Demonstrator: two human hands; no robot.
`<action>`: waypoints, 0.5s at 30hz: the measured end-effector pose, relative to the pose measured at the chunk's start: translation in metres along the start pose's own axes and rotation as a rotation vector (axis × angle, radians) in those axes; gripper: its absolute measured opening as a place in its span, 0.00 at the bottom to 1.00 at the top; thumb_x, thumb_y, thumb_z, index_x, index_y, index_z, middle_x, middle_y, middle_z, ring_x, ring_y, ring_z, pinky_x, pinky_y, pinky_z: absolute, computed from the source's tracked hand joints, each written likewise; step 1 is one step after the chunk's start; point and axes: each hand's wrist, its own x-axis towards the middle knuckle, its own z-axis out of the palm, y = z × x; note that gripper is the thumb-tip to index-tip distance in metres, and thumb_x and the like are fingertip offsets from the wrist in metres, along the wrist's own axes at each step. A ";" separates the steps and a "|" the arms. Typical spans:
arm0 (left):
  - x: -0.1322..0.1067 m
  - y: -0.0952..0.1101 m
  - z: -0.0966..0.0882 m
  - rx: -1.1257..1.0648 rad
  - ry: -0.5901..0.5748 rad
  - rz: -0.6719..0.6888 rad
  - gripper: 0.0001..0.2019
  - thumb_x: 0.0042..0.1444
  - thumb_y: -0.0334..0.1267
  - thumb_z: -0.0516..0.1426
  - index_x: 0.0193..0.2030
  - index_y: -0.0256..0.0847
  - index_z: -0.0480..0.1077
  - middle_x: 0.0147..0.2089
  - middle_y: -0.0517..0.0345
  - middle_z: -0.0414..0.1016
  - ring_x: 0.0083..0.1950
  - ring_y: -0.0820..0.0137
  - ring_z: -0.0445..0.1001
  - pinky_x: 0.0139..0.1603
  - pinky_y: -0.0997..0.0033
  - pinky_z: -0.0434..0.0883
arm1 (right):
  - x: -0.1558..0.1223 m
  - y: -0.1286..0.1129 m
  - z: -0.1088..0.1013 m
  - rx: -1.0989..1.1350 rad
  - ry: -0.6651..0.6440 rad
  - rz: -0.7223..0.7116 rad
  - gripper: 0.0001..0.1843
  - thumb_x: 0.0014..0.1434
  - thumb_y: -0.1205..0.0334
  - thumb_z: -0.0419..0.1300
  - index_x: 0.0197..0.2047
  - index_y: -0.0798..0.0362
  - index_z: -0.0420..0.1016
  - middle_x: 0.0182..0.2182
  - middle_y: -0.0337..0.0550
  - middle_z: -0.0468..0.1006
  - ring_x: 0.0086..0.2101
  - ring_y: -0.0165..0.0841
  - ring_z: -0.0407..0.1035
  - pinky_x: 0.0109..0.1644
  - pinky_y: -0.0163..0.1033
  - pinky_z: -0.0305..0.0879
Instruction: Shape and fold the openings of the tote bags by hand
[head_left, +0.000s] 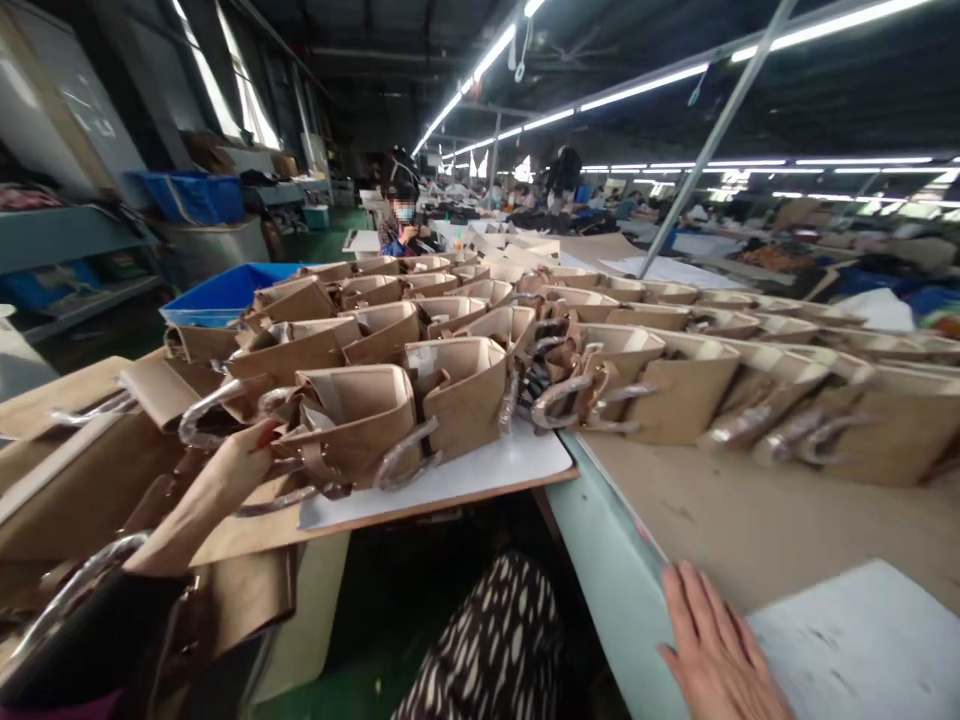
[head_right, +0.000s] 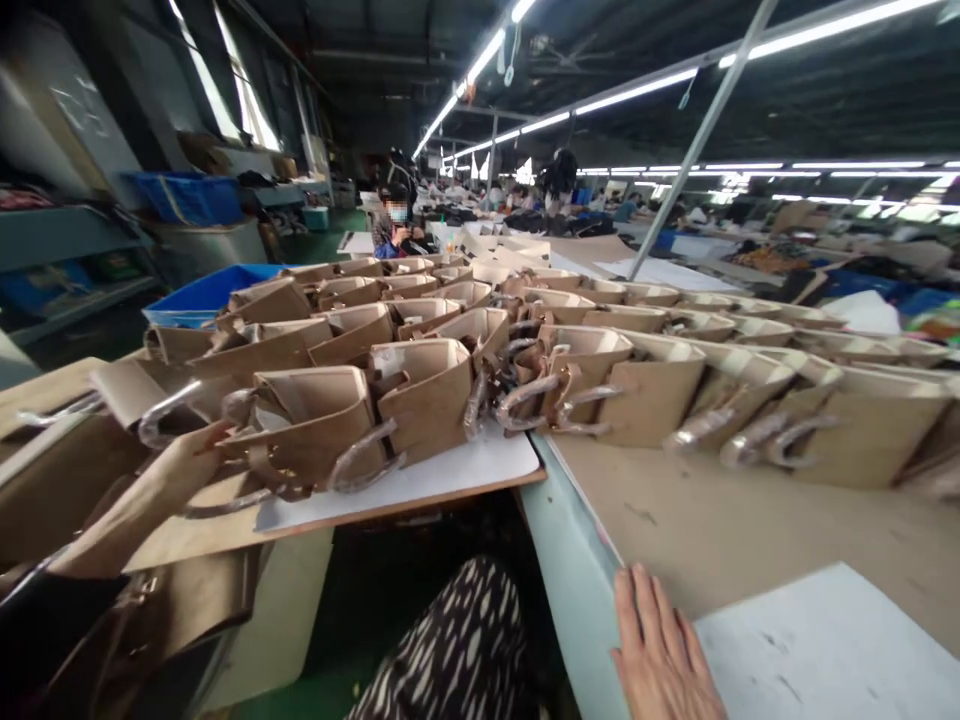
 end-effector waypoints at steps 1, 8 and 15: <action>-0.002 0.002 0.002 -0.058 0.002 -0.027 0.17 0.43 0.28 0.47 0.40 0.41 0.68 0.32 0.66 0.78 0.37 0.70 0.74 0.37 0.77 0.68 | -0.002 0.006 0.003 -0.030 -0.037 -0.002 0.36 0.63 0.67 0.43 0.70 0.55 0.29 0.60 0.62 0.59 0.55 0.54 0.60 0.54 0.60 0.61; -0.020 0.029 0.000 0.033 0.164 -0.088 0.18 0.49 0.32 0.50 0.46 0.32 0.71 0.33 0.62 0.74 0.35 0.75 0.67 0.36 0.81 0.65 | -0.009 0.011 0.004 -0.080 -0.146 -0.005 0.31 0.65 0.67 0.43 0.68 0.65 0.35 0.61 0.69 0.54 0.56 0.54 0.57 0.57 0.56 0.56; -0.022 0.040 0.014 -0.034 0.201 -0.128 0.21 0.49 0.32 0.48 0.49 0.28 0.70 0.32 0.59 0.73 0.28 0.78 0.66 0.30 0.81 0.66 | -0.007 0.009 -0.006 -0.075 -0.160 0.039 0.26 0.65 0.67 0.44 0.64 0.67 0.48 0.60 0.65 0.58 0.56 0.50 0.56 0.58 0.52 0.55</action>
